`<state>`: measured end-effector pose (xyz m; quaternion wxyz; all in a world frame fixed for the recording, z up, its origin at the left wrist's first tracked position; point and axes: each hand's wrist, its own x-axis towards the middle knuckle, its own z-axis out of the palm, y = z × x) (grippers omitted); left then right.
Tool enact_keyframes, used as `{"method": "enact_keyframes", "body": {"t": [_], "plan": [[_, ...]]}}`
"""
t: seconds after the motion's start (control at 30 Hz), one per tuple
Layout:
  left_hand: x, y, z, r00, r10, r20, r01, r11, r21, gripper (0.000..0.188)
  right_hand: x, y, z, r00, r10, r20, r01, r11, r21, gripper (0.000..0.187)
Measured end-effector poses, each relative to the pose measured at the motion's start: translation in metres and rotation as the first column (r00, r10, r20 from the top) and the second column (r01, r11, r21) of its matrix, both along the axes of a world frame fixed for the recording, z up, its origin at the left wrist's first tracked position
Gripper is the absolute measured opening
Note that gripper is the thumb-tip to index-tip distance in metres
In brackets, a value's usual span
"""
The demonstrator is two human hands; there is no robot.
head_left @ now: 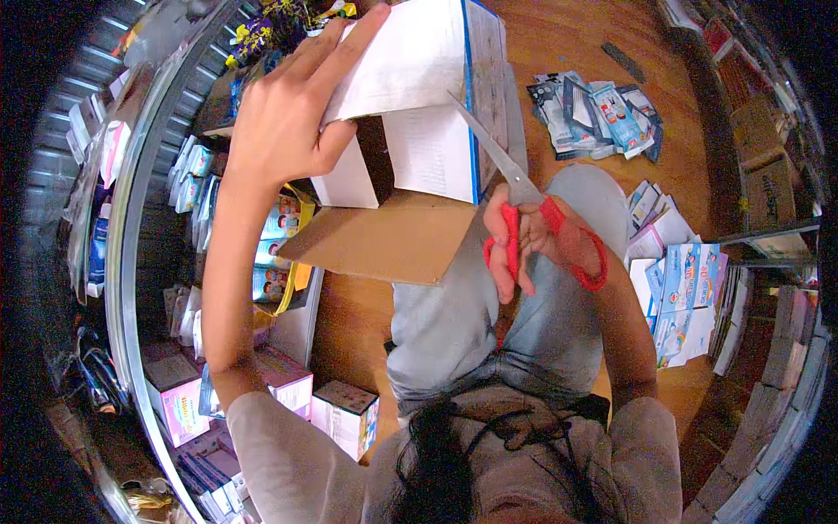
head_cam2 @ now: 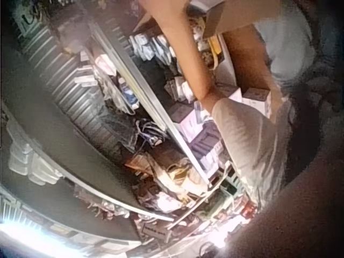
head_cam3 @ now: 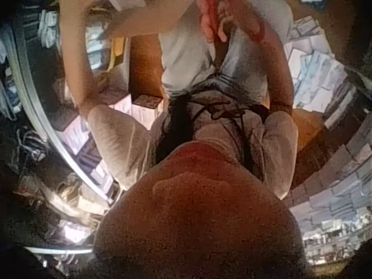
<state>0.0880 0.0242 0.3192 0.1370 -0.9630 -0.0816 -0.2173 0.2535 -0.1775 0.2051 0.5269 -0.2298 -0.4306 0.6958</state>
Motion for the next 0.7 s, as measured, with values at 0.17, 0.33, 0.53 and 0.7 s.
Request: {"method": "enact_keyframes", "body": {"t": [0.17,0.33,0.53,0.7], "plan": [[0.003,-0.002,-0.002,1.000,0.013,0.015,-0.013,0.999,-0.036,0.075,0.003,-0.002,-0.012,0.999,0.034,0.022,-0.033,0.999,-0.035,0.051],[0.002,-0.001,0.000,0.997,-0.056,0.044,0.054,0.997,0.057,0.077,0.008,0.017,-0.004,0.990,0.140,-0.033,-0.144,0.978,-0.153,0.049],[-0.001,0.004,-0.005,0.997,-0.051,0.053,0.046,0.996,0.075,0.083,-0.001,0.013,0.005,0.987,-0.115,0.114,0.113,0.993,0.029,0.049],[-0.001,0.000,-0.007,0.996,-0.050,0.076,0.046,0.998,0.053,0.082,-0.005,0.013,0.005,0.971,-0.147,0.187,0.153,0.988,-0.014,0.066]]}}
